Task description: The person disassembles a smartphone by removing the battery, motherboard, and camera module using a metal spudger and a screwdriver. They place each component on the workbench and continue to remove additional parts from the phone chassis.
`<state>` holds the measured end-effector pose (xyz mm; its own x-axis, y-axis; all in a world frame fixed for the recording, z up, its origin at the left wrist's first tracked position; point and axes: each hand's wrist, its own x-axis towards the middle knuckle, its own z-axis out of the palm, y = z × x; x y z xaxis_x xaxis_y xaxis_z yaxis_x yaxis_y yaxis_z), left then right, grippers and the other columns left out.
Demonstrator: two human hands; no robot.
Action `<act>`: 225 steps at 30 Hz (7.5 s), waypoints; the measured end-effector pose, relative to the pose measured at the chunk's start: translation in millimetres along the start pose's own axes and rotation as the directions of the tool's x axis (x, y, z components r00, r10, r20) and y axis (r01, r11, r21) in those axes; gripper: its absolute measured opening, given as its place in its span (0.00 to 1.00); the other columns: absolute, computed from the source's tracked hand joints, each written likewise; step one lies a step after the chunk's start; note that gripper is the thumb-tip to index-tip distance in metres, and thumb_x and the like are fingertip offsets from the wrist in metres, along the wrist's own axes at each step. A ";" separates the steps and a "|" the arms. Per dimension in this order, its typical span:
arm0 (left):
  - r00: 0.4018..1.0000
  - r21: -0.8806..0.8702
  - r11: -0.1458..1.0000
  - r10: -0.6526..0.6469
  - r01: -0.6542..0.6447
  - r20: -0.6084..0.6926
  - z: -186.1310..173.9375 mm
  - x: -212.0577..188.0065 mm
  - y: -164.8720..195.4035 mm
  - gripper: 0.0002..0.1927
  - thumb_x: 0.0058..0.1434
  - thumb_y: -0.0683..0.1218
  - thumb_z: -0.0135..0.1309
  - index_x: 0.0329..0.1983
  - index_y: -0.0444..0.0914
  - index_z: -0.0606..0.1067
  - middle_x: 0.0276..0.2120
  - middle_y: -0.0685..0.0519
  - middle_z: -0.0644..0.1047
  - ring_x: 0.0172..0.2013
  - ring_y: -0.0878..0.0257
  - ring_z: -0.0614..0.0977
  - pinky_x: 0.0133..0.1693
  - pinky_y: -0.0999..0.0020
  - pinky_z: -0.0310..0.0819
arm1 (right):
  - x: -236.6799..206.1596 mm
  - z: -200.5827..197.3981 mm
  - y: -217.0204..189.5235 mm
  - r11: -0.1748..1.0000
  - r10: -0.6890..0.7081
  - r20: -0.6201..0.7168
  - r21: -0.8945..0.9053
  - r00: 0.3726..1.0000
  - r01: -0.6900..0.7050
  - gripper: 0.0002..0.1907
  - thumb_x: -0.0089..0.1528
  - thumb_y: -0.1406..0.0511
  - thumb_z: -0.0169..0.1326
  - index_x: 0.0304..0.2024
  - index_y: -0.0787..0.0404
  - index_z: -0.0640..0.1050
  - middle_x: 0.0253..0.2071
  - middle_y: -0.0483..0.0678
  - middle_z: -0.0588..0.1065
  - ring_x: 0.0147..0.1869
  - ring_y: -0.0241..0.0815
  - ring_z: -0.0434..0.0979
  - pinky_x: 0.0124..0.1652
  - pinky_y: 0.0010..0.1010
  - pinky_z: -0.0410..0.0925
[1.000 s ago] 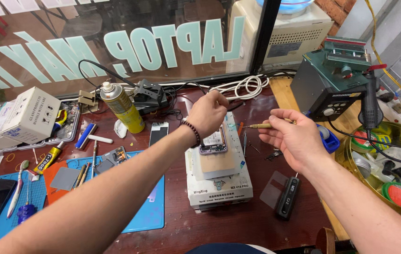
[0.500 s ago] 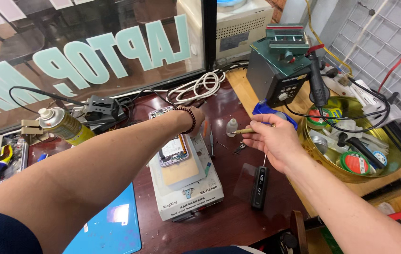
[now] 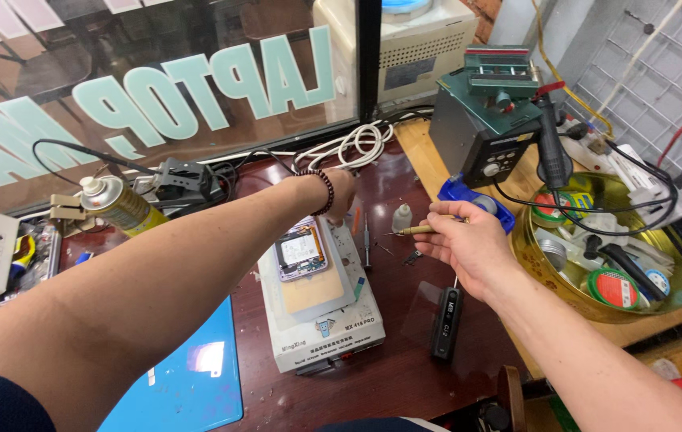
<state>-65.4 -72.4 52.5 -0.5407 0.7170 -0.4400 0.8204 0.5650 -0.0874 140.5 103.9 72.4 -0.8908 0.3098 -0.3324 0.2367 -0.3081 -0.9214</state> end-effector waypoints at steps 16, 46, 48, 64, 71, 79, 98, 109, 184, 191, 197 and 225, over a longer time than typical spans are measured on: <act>0.814 -0.755 0.655 -0.456 0.033 -0.360 55.4 -199.1 -3.0 0.23 0.45 0.51 0.68 0.46 0.41 0.82 0.30 0.47 0.83 0.33 0.56 0.86 0.40 0.62 0.80 | -35.7 130.3 -20.2 0.528 -0.317 0.389 -0.685 0.865 0.502 0.17 0.59 0.67 0.56 0.51 0.59 0.78 0.37 0.47 0.83 0.37 0.36 0.86 0.39 0.29 0.77; 0.757 -0.924 0.380 -0.617 0.046 -0.216 80.2 -235.6 29.8 0.23 0.54 0.47 0.62 0.54 0.39 0.77 0.28 0.45 0.83 0.31 0.54 0.87 0.40 0.61 0.81 | -48.0 158.2 -26.5 0.326 -0.321 0.401 -0.804 0.858 0.498 0.18 0.57 0.66 0.56 0.51 0.58 0.79 0.37 0.46 0.84 0.38 0.39 0.85 0.40 0.31 0.76; 0.746 -0.920 0.388 -0.627 0.047 -0.226 81.9 -238.4 30.4 0.22 0.53 0.47 0.63 0.52 0.39 0.78 0.27 0.45 0.83 0.32 0.55 0.86 0.39 0.60 0.80 | -46.9 152.8 -27.4 0.372 -0.276 0.361 -0.814 0.891 0.446 0.18 0.58 0.66 0.55 0.52 0.57 0.78 0.37 0.45 0.83 0.37 0.37 0.85 0.39 0.31 0.76; 0.742 -0.924 0.377 -0.638 0.067 -0.206 87.4 -237.6 40.8 0.16 0.54 0.48 0.61 0.46 0.40 0.81 0.26 0.42 0.82 0.32 0.54 0.87 0.40 0.61 0.80 | -51.4 141.5 -13.3 0.363 -0.418 0.366 -0.772 0.832 0.522 0.16 0.58 0.67 0.56 0.50 0.59 0.79 0.34 0.46 0.83 0.35 0.37 0.85 0.37 0.29 0.75; 0.735 -0.912 0.402 -0.643 0.085 -0.215 85.9 -236.7 42.8 0.14 0.55 0.48 0.61 0.44 0.40 0.82 0.26 0.41 0.82 0.31 0.52 0.86 0.40 0.59 0.79 | -53.8 137.7 -12.9 0.566 -0.308 0.257 -0.724 0.916 0.394 0.17 0.59 0.70 0.54 0.51 0.64 0.76 0.37 0.49 0.81 0.36 0.38 0.86 0.36 0.28 0.78; 0.725 -0.930 0.361 -0.658 0.067 -0.203 80.3 -242.2 47.9 0.15 0.56 0.47 0.59 0.46 0.39 0.81 0.28 0.43 0.83 0.30 0.53 0.86 0.38 0.60 0.80 | -46.8 120.3 -12.0 0.778 -0.215 0.084 -0.588 0.973 0.222 0.16 0.60 0.71 0.54 0.51 0.67 0.77 0.34 0.51 0.77 0.31 0.41 0.81 0.30 0.32 0.76; 0.787 -0.977 -0.165 -0.617 -0.136 -0.005 110.3 -262.9 50.4 0.13 0.60 0.47 0.61 0.43 0.33 0.82 0.29 0.51 0.83 0.26 0.66 0.80 0.30 0.68 0.77 | -43.7 151.8 3.5 0.335 -0.338 0.534 -0.701 0.775 0.629 0.10 0.61 0.61 0.59 0.39 0.61 0.84 0.33 0.47 0.80 0.37 0.41 0.81 0.36 0.33 0.74; 0.793 -0.804 -0.585 -0.539 -0.108 0.285 139.9 -275.6 36.2 0.11 0.63 0.48 0.60 0.42 0.34 0.80 0.31 0.52 0.81 0.27 0.67 0.77 0.32 0.69 0.77 | -17.0 181.2 7.3 -0.412 -0.105 0.900 -0.426 0.422 0.806 0.05 0.55 0.64 0.60 0.28 0.59 0.81 0.34 0.46 0.80 0.42 0.50 0.81 0.41 0.43 0.74; 0.639 -0.998 0.030 -0.769 0.059 0.015 94.7 -211.0 31.7 0.32 0.55 0.46 0.65 0.65 0.46 0.71 0.58 0.41 0.76 0.57 0.50 0.79 0.57 0.60 0.74 | -3.5 203.2 -5.6 -0.590 0.183 0.912 -0.196 0.366 0.783 0.05 0.57 0.64 0.55 0.28 0.57 0.80 0.32 0.47 0.79 0.41 0.49 0.82 0.40 0.41 0.75; 0.648 -0.999 0.023 -0.762 0.043 0.011 94.7 -212.5 32.0 0.33 0.55 0.46 0.64 0.65 0.45 0.70 0.59 0.40 0.75 0.57 0.50 0.79 0.57 0.60 0.74 | -3.6 203.5 1.4 -0.622 0.206 0.909 -0.165 0.363 0.765 0.06 0.57 0.64 0.56 0.30 0.59 0.80 0.33 0.49 0.78 0.41 0.49 0.82 0.40 0.40 0.75; 0.649 -0.998 0.024 -0.761 0.058 0.020 94.8 -212.4 31.3 0.33 0.55 0.46 0.64 0.65 0.45 0.70 0.59 0.41 0.75 0.57 0.50 0.80 0.57 0.60 0.74 | 1.8 198.1 5.9 -0.569 0.156 0.950 -0.138 0.272 0.811 0.05 0.56 0.65 0.56 0.29 0.60 0.80 0.31 0.48 0.78 0.41 0.48 0.81 0.41 0.39 0.75; 0.529 -0.972 0.201 -0.842 0.119 -0.109 95.1 -186.8 31.5 0.41 0.43 0.56 0.71 0.56 0.32 0.71 0.52 0.40 0.75 0.51 0.49 0.80 0.52 0.58 0.75 | -11.5 141.1 22.4 0.246 -0.244 0.490 -0.803 0.837 0.542 0.12 0.58 0.61 0.60 0.42 0.55 0.85 0.34 0.49 0.84 0.35 0.42 0.85 0.39 0.33 0.74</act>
<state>79.2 -227.4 46.9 -0.9968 -0.0518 -0.0613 -0.0801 0.5956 0.7993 101.3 -33.5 84.0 -0.9933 -0.1065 0.0454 -0.1134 0.8148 -0.5685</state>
